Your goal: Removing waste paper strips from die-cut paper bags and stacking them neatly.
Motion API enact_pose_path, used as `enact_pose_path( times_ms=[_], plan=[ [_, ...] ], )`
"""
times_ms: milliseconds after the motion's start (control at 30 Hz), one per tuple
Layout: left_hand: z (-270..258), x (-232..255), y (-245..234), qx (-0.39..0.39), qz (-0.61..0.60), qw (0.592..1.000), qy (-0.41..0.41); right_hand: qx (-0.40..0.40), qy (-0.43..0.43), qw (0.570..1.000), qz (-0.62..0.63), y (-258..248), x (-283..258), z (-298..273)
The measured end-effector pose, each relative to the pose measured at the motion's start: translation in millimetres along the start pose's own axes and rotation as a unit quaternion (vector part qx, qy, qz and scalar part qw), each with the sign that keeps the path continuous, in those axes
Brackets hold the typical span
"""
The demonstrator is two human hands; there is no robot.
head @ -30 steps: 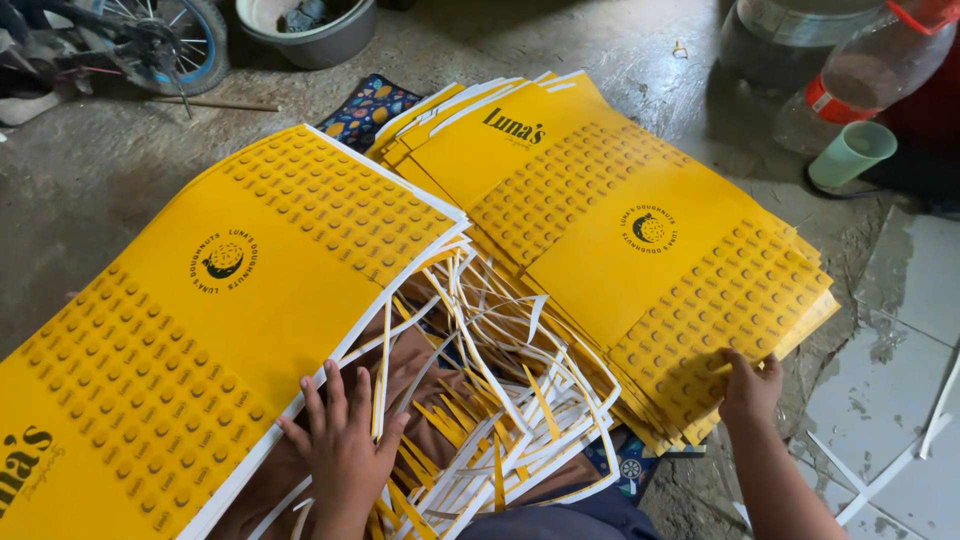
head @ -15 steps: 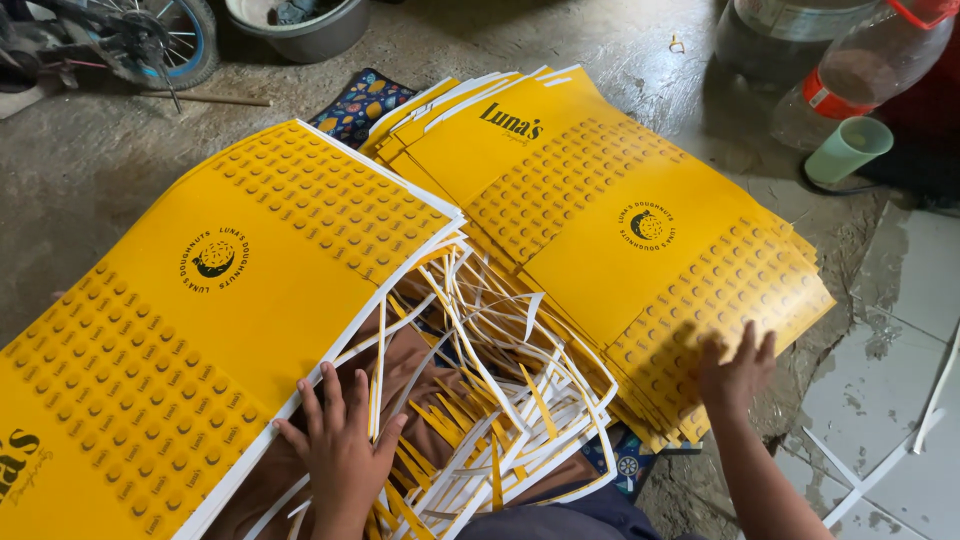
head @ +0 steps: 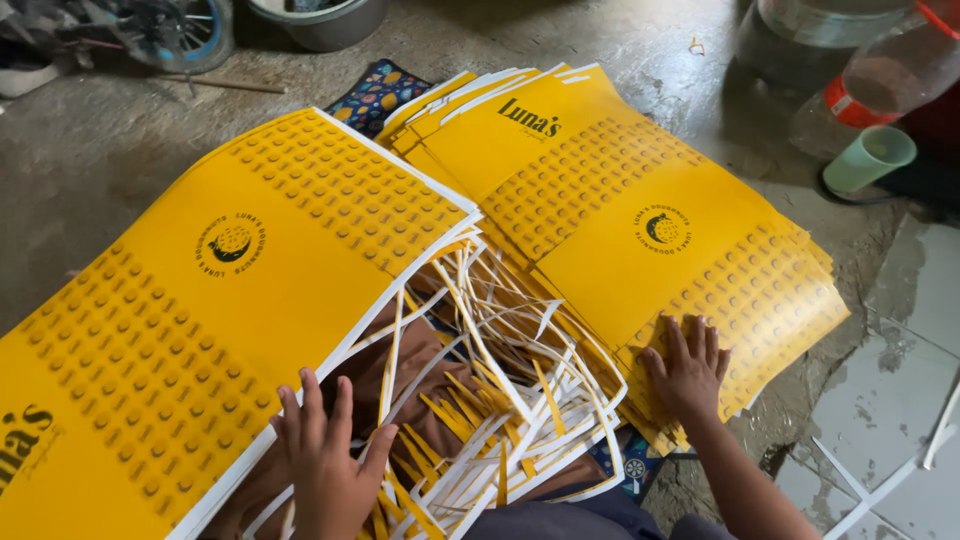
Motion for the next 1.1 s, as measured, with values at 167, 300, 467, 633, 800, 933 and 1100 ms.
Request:
enact_pose_path(
  times_ms=[167,300,467,633,800,933,1100],
  plan=[
    [-6.3,-23.7,-45.2,0.099,0.002,0.995,-0.004,-0.027,0.027,0.999,0.012,-8.2,0.7,6.9],
    [-36.1,-67.8,-66.6,0.112,0.171,0.971,-0.127,0.099,0.067,0.983,0.14,15.2,37.0,42.5],
    [-88.7,-119.3,-64.5,0.084,0.203,0.952,-0.212,0.103,-0.066,0.94,0.317,-61.8,-103.4,33.5],
    [-111.2,-134.5,-55.4,0.036,0.161,0.955,-0.246,0.078,-0.308,0.895,0.314,-74.1,-235.8,21.0],
    [-103.3,-125.2,-57.8,0.01,0.148,0.958,-0.245,-0.006,-0.617,0.746,0.251,-65.0,-366.0,-36.0],
    [-101.1,-122.4,-57.9,0.011,0.172,0.951,-0.257,0.006,-0.655,0.739,0.157,-18.9,-424.0,-50.7],
    [-105.8,-132.1,-46.3,0.007,0.144,0.961,-0.236,-0.031,-0.731,0.682,-0.013,15.9,-460.0,-40.1]
  ],
)
Point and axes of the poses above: each hand's wrist, its own z-axis towards the middle knuckle, its own y-axis out of the palm, x = y × z, the point moved 3 cm from there along z, towards the middle knuckle, and after that the axes turned 1 degree about -x, right-handed, at the moved point
